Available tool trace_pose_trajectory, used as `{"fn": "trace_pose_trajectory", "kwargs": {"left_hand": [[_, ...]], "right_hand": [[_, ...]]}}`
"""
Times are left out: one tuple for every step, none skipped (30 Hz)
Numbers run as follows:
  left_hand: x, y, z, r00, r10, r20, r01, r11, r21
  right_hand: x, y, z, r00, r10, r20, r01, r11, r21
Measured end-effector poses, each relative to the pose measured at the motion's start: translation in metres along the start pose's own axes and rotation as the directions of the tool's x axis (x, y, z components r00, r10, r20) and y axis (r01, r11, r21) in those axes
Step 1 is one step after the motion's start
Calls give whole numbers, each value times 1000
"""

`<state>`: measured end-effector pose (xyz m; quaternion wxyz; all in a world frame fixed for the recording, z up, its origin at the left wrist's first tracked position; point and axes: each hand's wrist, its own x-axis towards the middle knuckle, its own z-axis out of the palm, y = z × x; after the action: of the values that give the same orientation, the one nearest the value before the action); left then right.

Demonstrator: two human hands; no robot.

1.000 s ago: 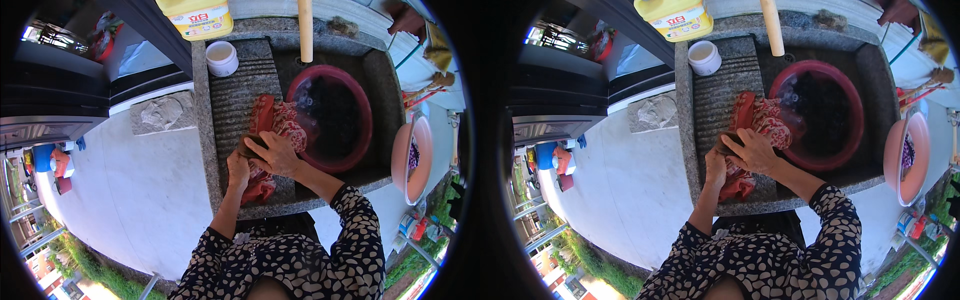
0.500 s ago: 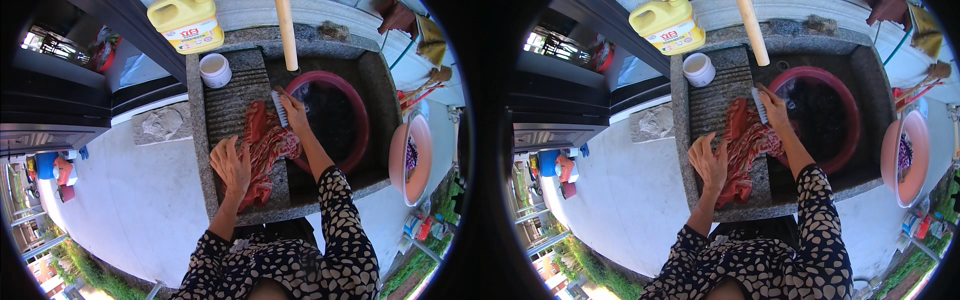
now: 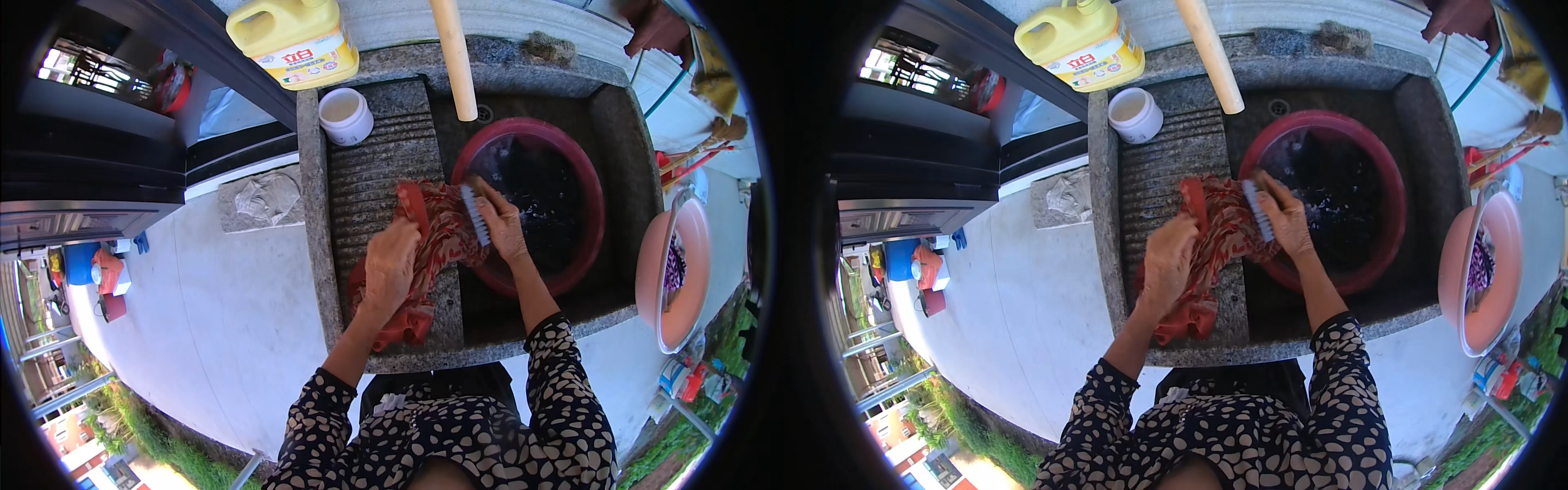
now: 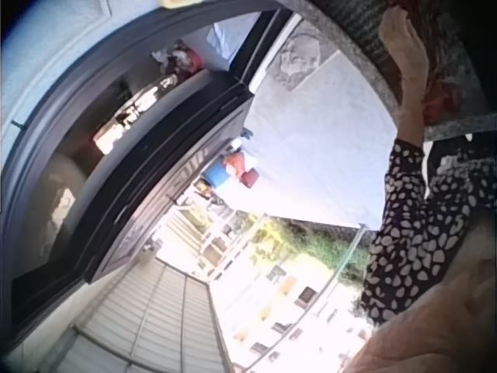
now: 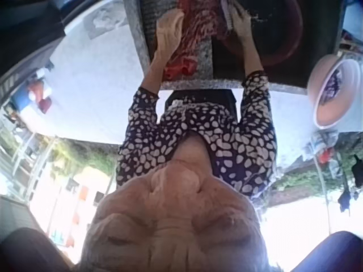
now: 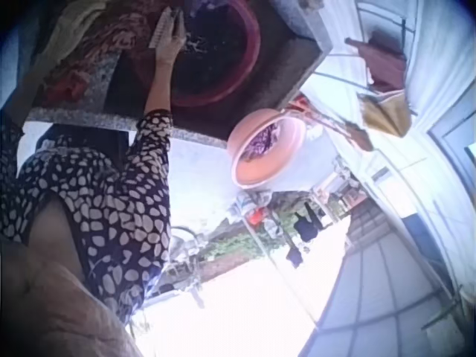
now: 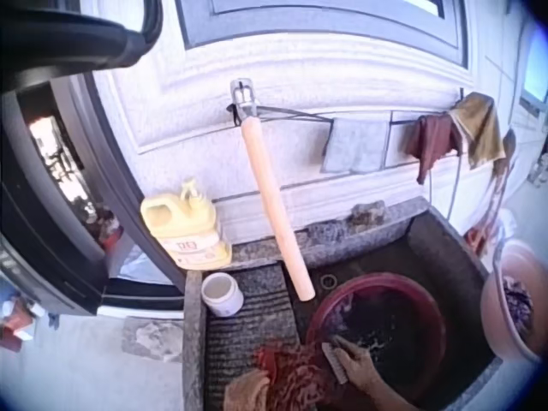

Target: The person washes a purple patterned cloth by hand in a red basin filled with water. They then scrub a red patterned cloth on a stone washboard using a brush and a bar of soap. The person repeatedly scrubs, rinses, and wrings the red cloth throughout the video.

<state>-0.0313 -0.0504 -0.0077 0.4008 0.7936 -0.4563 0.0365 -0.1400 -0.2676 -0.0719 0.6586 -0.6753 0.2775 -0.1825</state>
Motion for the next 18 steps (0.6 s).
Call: {"fn": "trace_pose_trajectory", "kwargs": {"left_hand": [[-11,12,1,992,-53,117,52,999,11],[-19,26,1,988,-55,145,50,998,37],[-28,35,-1,984,-58,170,48,997,67],[-44,42,-4,973,-94,212,87,995,41],[-60,49,-7,958,-132,254,131,991,18],[-69,52,-10,940,-170,295,177,984,1],[-73,51,-9,949,-163,271,174,985,-15],[-77,49,-8,956,-157,248,170,985,-30],[-83,52,-9,959,-152,238,169,984,-53],[-80,56,-7,963,-163,213,178,982,-56],[-80,57,-7,967,-160,200,175,982,-63],[-82,56,-6,969,-160,186,175,982,-69],[-84,55,-6,972,-158,173,173,982,-77],[-86,54,-5,973,-155,172,172,981,-86],[-88,51,-5,973,-164,164,179,980,-81],[-86,49,-6,974,-165,152,180,980,-86],[-84,47,-7,974,-169,154,182,981,-73],[-85,48,-8,971,-178,158,190,980,-62]], "right_hand": [[-1,-30,12,991,-78,112,88,992,-87],[-9,-46,24,962,-180,205,226,946,-232],[-21,-56,36,913,-262,313,368,860,-353],[-37,-62,47,832,-331,445,531,708,-466],[-47,-65,53,730,-358,582,674,515,-529],[-45,-61,55,728,-384,568,683,471,-558],[-40,-52,55,729,-402,554,685,424,-593],[-33,-46,55,728,-421,541,683,375,-627],[-18,-43,53,814,-359,458,578,416,-702],[13,-42,51,874,-319,368,480,440,-759],[39,-37,48,880,-345,327,455,408,-792],[52,-40,51,882,-371,290,429,377,-821],[51,-41,52,906,-332,262,388,409,-826],[50,-43,51,928,-292,230,344,438,-831],[51,-47,58,944,-252,211,311,472,-825],[35,-52,60,933,-264,246,353,524,-775],[13,-58,62,893,-311,327,449,543,-710],[-15,-59,63,844,-352,404,536,558,-634]]}}
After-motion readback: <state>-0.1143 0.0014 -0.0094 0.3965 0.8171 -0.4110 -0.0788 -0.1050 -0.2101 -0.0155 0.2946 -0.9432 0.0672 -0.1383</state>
